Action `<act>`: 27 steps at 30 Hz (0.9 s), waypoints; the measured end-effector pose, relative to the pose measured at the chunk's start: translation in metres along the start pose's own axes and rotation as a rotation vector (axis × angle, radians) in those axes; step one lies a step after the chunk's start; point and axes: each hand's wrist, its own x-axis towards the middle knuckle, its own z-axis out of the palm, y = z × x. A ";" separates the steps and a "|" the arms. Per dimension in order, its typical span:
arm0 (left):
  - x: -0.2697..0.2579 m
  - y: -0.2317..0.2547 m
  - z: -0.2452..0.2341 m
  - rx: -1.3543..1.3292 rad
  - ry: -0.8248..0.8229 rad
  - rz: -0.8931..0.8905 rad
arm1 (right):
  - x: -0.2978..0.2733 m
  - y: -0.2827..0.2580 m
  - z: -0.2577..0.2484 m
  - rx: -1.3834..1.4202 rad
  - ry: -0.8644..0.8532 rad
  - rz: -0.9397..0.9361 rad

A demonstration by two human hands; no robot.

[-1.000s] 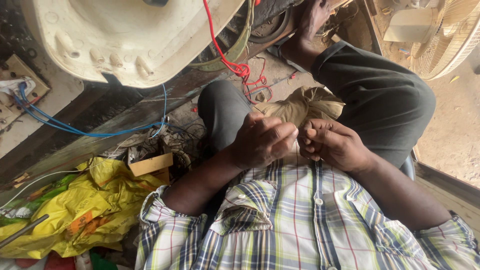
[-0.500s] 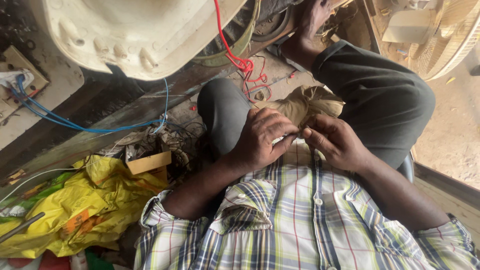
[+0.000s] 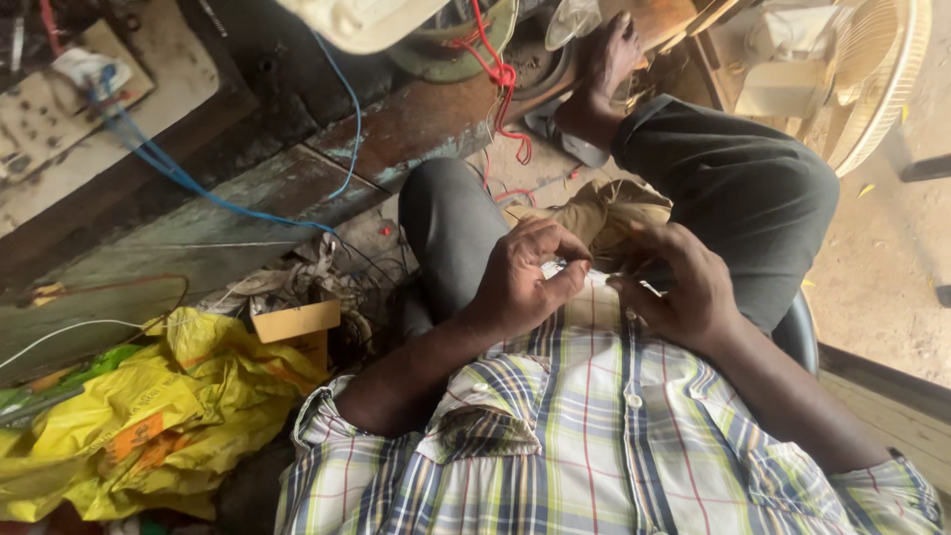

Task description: The person uses scissors to cut a small piece of wire, then strips the insulation from the ends. They proceed to connect the prepared wire to a terminal on a white plastic housing, likely part of a fan assembly, by hand.

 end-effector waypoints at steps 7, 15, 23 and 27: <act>-0.029 -0.005 0.014 -0.407 -0.174 -0.196 | -0.016 -0.026 -0.003 -0.553 0.134 -0.593; -0.046 0.019 0.016 -0.071 -0.071 -0.032 | -0.008 -0.037 -0.008 -0.428 -0.015 -0.506; -0.049 0.026 0.006 0.871 0.061 0.652 | -0.036 0.010 0.010 1.316 -0.353 0.865; -0.040 0.024 0.009 0.898 0.098 0.732 | -0.016 0.023 0.014 1.297 -0.399 0.983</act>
